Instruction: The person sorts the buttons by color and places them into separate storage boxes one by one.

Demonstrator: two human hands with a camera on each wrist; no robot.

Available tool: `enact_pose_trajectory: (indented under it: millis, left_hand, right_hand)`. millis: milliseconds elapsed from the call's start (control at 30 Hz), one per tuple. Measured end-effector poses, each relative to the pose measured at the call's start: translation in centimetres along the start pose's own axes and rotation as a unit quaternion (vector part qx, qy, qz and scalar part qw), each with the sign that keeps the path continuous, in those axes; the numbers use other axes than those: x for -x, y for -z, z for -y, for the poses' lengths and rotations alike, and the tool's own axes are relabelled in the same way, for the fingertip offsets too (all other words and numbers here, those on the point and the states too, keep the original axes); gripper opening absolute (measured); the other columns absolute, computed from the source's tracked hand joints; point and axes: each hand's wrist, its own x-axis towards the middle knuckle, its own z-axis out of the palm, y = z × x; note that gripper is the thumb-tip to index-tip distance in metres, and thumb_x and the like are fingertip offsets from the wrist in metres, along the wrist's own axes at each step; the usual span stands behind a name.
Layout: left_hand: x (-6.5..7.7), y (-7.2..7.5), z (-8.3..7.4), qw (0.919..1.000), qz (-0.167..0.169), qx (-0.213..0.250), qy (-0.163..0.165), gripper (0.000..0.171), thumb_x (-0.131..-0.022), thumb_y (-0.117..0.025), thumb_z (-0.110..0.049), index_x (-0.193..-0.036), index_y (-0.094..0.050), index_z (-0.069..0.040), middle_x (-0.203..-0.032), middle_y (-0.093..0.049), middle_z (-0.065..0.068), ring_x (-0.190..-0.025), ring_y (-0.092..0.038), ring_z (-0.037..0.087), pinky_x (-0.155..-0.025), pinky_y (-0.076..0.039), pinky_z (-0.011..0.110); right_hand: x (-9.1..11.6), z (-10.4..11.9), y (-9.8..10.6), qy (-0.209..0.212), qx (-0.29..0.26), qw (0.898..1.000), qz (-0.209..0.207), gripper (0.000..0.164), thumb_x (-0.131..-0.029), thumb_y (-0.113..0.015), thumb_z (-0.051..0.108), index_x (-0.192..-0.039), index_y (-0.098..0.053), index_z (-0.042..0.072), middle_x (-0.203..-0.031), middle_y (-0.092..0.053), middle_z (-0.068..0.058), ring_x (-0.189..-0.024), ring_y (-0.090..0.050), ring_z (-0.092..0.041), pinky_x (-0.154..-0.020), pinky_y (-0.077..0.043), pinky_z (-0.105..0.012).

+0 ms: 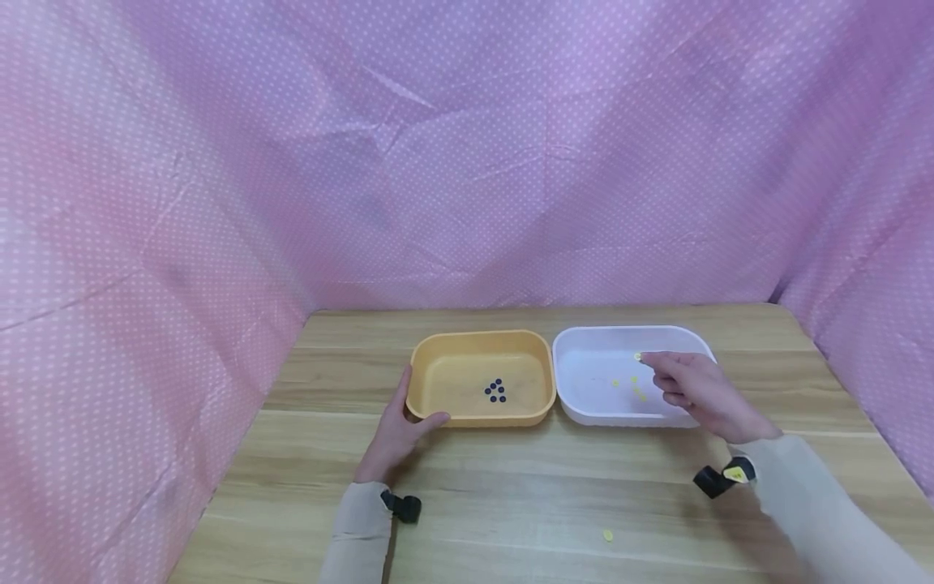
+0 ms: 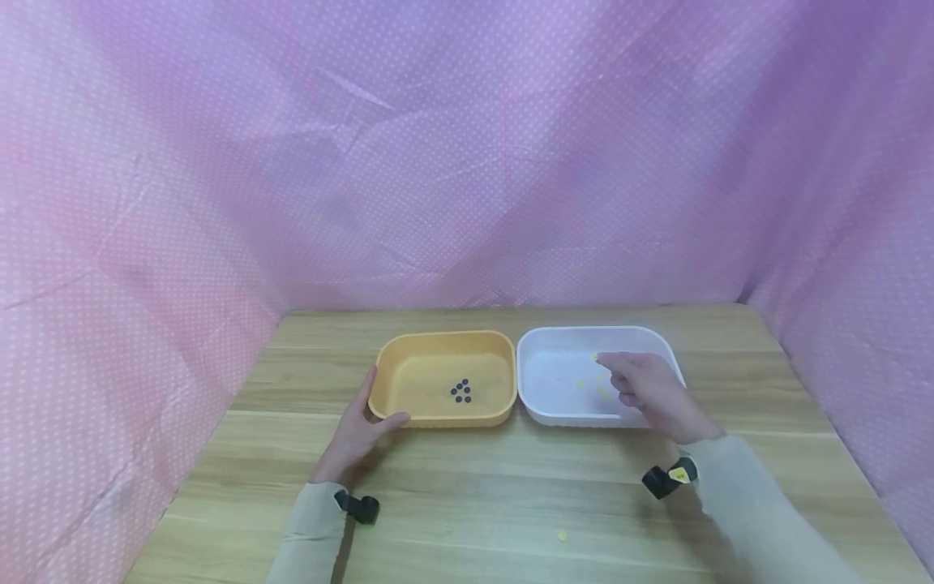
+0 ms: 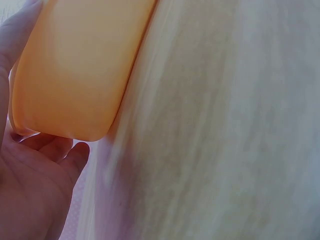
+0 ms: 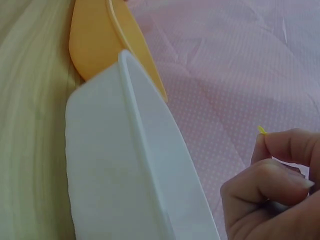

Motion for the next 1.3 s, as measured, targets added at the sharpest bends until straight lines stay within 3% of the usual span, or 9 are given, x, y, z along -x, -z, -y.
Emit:
enact_pose_trajectory:
  millis: [200,467,600,733,900,1000,1033,1167,1300]
  left_hand:
    - [-0.1,0.0,0.3,0.9999,-0.003,-0.014,0.001,0.112,-0.081,-0.081,-0.02,-0.157,0.001,-0.015,-0.161,-0.011,0.013,-0.139,-0.032,0.031,-0.113,-0.029,0.039]
    - [-1.3,-0.1,3.1,0.9997,-0.019,-0.014,0.0,0.115,-0.078,-0.084,-0.026,-0.158,-0.001,-0.019,-0.161,-0.013,0.007,-0.139,-0.032,0.027,-0.114,-0.028,0.039]
    - [-1.3,-0.2,3.3,0.9994,-0.028,-0.018,-0.01,0.116,-0.076,-0.085,-0.031,-0.158,-0.004,-0.019,-0.161,-0.016,0.007,-0.138,-0.035,0.026,-0.113,-0.029,0.04]
    - [-1.2,-0.2,3.2,0.9991,-0.034,-0.024,-0.013,0.116,-0.075,-0.085,-0.034,-0.158,-0.005,-0.017,-0.16,-0.017,0.007,-0.138,-0.035,0.026,-0.113,-0.029,0.041]
    - [-1.1,-0.2,3.2,0.999,-0.033,-0.027,-0.01,0.118,-0.074,-0.085,-0.036,-0.158,-0.005,-0.016,-0.161,-0.016,0.007,-0.139,-0.032,0.026,-0.113,-0.028,0.04]
    - [-1.1,-0.2,3.2,0.9991,-0.033,-0.026,-0.009,0.117,-0.074,-0.085,-0.035,-0.158,-0.004,-0.016,-0.161,-0.014,0.007,-0.14,-0.031,0.026,-0.114,-0.027,0.039]
    - [-1.1,-0.2,3.2,0.9991,-0.033,-0.026,-0.009,0.117,-0.075,-0.085,-0.035,-0.158,-0.004,-0.017,-0.161,-0.014,0.007,-0.14,-0.03,0.026,-0.114,-0.027,0.039]
    - [-1.1,-0.2,3.2,0.9991,-0.032,-0.025,-0.011,0.116,-0.075,-0.085,-0.032,-0.158,-0.004,-0.017,-0.161,-0.014,0.006,-0.14,-0.031,0.026,-0.113,-0.028,0.039]
    - [-1.2,-0.2,3.2,0.9991,-0.033,-0.025,-0.011,0.116,-0.076,-0.085,-0.032,-0.158,-0.004,-0.017,-0.161,-0.015,0.007,-0.14,-0.032,0.026,-0.113,-0.028,0.04]
  right_hand:
    - [-1.0,-0.2,0.9,-0.023,0.003,1.0,-0.004,0.03,-0.099,-0.057,0.031,-0.081,-0.058,0.007,-0.061,-0.03,0.006,-0.054,-0.023,-0.011,-0.055,-0.014,-0.033]
    - [-2.1,-0.4,1.4,-0.031,0.032,0.999,-0.013,0.036,-0.098,-0.058,0.03,-0.071,-0.048,0.009,-0.061,-0.031,0.005,-0.053,-0.028,-0.009,-0.055,-0.015,-0.033]
    - [-2.8,-0.5,1.6,-0.028,0.056,0.998,-0.015,0.035,-0.099,-0.058,0.028,-0.071,-0.047,0.009,-0.062,-0.031,0.004,-0.054,-0.027,-0.009,-0.051,-0.018,-0.028]
    - [-3.5,-0.8,1.9,-0.053,0.098,0.994,-0.018,0.035,-0.098,-0.059,0.028,-0.07,-0.047,0.01,-0.062,-0.032,0.004,-0.054,-0.027,-0.009,-0.048,-0.026,-0.022]
    - [-4.3,-1.3,2.2,-0.094,0.15,0.984,-0.006,0.039,-0.094,-0.062,0.024,-0.063,-0.042,0.014,-0.059,-0.032,0.004,-0.051,-0.028,-0.008,-0.047,-0.027,-0.02]
    - [-4.8,-1.6,2.3,-0.096,0.195,0.976,0.004,0.037,-0.094,-0.061,0.021,-0.062,-0.043,0.013,-0.056,-0.031,0.006,-0.049,-0.028,-0.008,-0.045,-0.027,-0.021]
    - [-4.9,-1.8,2.4,-0.096,0.213,0.972,0.004,0.034,-0.093,-0.061,0.021,-0.063,-0.049,0.011,-0.055,-0.03,0.006,-0.048,-0.028,-0.008,-0.045,-0.027,-0.021]
    - [-5.3,-1.9,2.1,-0.089,0.299,0.95,0.003,0.037,-0.092,-0.06,0.018,-0.058,-0.047,0.013,-0.053,-0.03,0.008,-0.047,-0.029,-0.008,-0.045,-0.027,-0.022]
    - [-5.3,-2.3,1.6,-0.078,0.35,0.933,0.002,0.044,-0.091,-0.056,0.014,-0.052,-0.035,0.019,-0.051,-0.03,0.008,-0.046,-0.03,-0.007,-0.044,-0.027,-0.021]
